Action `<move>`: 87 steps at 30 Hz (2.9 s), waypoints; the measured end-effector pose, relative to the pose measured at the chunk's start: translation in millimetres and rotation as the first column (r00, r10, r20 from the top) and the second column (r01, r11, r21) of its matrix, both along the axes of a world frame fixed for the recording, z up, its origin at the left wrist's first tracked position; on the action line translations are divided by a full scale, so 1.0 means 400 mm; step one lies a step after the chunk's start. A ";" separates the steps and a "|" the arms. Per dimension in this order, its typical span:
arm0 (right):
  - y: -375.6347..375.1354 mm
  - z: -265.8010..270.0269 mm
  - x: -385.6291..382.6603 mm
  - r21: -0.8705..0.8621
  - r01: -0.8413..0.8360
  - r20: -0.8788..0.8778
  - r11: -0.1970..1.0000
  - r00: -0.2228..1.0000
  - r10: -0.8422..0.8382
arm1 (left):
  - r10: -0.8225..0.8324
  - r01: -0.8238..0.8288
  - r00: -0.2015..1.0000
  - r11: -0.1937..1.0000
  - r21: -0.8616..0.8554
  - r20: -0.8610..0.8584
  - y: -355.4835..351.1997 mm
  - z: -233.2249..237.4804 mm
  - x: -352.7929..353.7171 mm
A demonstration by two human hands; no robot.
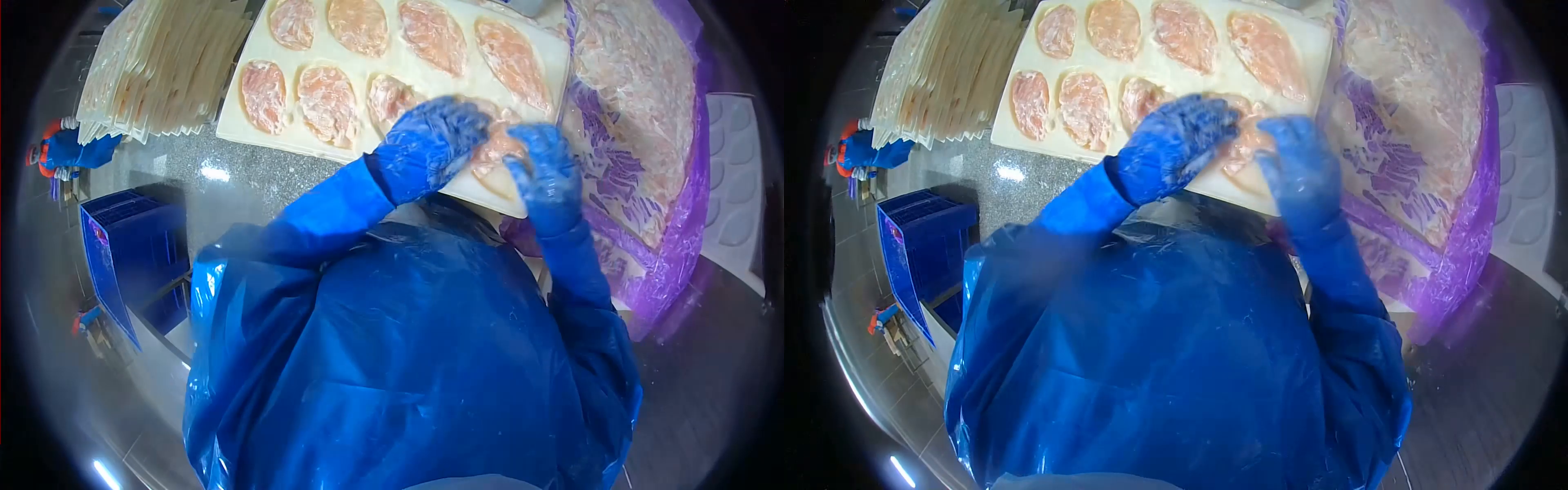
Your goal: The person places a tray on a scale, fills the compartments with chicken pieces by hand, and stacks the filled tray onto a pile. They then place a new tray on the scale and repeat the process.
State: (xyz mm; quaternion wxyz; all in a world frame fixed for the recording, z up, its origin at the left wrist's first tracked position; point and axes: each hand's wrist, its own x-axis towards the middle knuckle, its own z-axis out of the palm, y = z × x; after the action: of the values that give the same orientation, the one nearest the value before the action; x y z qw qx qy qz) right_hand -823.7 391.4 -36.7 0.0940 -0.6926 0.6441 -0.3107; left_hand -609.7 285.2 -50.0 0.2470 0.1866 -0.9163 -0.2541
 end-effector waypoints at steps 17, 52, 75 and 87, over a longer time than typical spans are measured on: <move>0.102 0.029 -0.246 -0.046 0.400 0.121 0.915 0.912 -0.392 | -0.005 0.008 0.976 1.000 -0.011 0.216 0.072 -0.027 -0.016; 0.022 0.002 0.031 0.226 -0.292 -0.159 0.929 0.930 0.331 | 0.507 -0.445 0.797 0.860 -0.250 0.328 -0.060 -0.020 0.120; -0.211 0.037 0.126 -0.041 -0.058 0.483 0.997 0.873 0.071 | 0.146 -0.133 0.977 0.987 0.089 -0.158 -0.065 0.081 0.127; -0.210 -0.039 0.204 0.007 -0.274 0.586 0.962 0.780 0.218 | 0.223 -0.201 0.962 0.968 -0.147 0.155 -0.122 -0.021 0.193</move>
State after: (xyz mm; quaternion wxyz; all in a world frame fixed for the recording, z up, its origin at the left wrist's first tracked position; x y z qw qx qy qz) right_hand -741.9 307.4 -52.4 0.3572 -0.6378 0.5021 -0.4620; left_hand -532.6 236.6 -58.4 0.2052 0.2884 -0.9233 -0.1489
